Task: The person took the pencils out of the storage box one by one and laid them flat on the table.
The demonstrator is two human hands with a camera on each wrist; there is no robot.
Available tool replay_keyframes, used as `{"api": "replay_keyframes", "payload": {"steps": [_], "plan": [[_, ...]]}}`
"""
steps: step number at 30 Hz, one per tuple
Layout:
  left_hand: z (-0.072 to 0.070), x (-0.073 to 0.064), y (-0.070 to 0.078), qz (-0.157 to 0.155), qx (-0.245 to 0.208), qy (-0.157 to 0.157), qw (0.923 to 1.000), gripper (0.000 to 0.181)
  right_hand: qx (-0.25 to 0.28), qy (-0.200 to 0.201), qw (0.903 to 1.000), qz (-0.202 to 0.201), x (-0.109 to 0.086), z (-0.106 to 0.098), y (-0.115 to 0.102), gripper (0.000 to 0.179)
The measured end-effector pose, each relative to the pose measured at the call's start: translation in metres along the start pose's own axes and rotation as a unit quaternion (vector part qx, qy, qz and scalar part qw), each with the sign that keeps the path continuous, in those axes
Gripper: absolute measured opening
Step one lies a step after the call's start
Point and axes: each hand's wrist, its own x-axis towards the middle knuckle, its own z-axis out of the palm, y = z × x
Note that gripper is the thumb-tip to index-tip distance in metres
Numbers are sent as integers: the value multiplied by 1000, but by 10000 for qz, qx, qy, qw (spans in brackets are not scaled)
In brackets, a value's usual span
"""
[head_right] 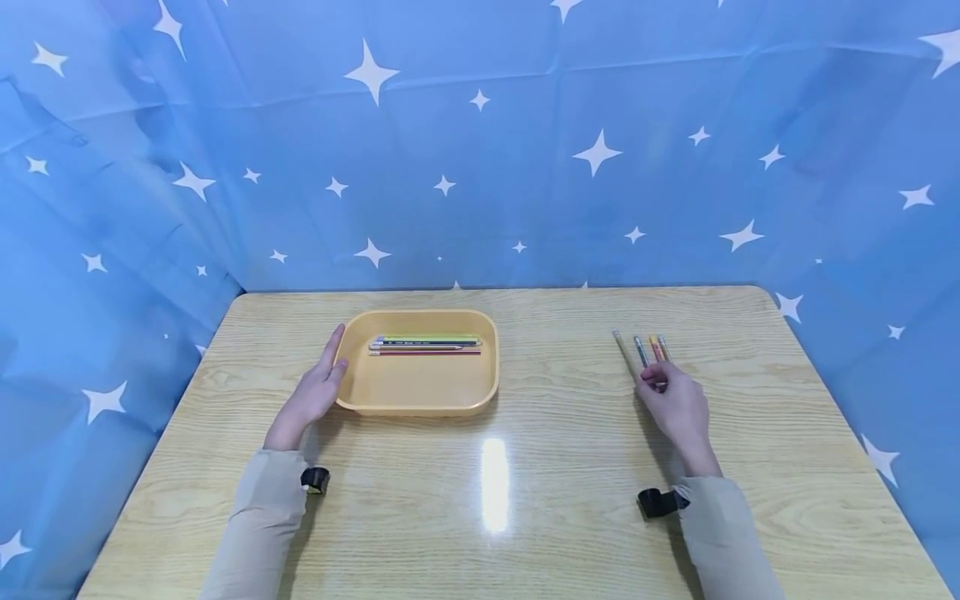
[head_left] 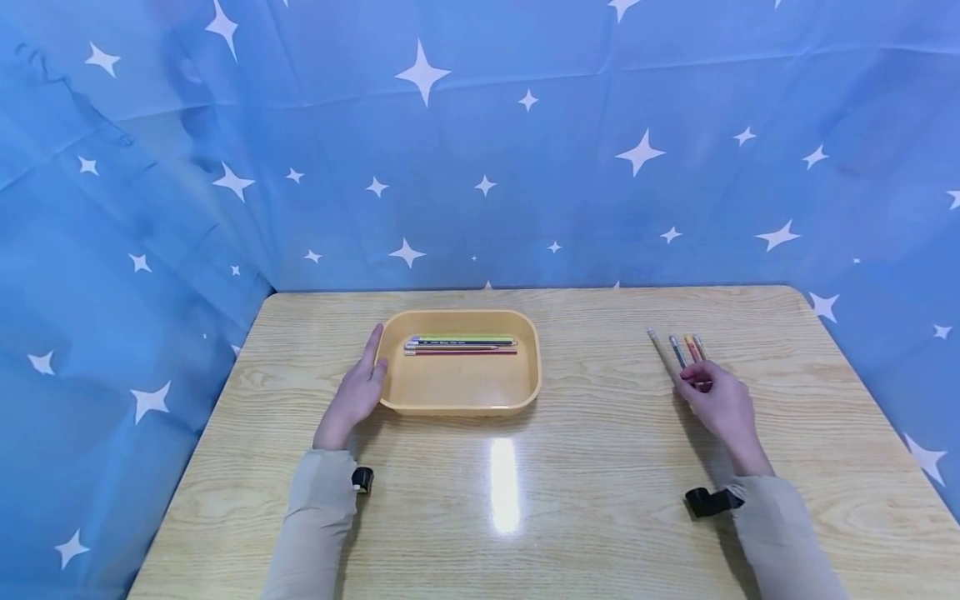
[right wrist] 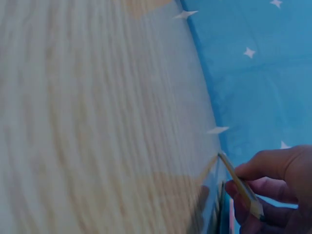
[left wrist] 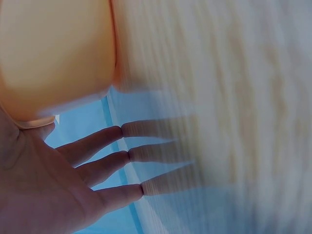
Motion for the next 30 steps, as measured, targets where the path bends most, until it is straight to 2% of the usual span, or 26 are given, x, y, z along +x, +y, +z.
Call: {"api": "replay_keyframes", "payload": {"steps": [9, 30], "plan": [[0, 0, -1, -4, -76, 14, 10000, 58, -251, 5, 9996, 87, 2, 1, 2, 14], [0, -1, -1, -21, -56, 86, 9999, 58, -296, -80, 9994, 136, 3, -2, -4, 15]]}}
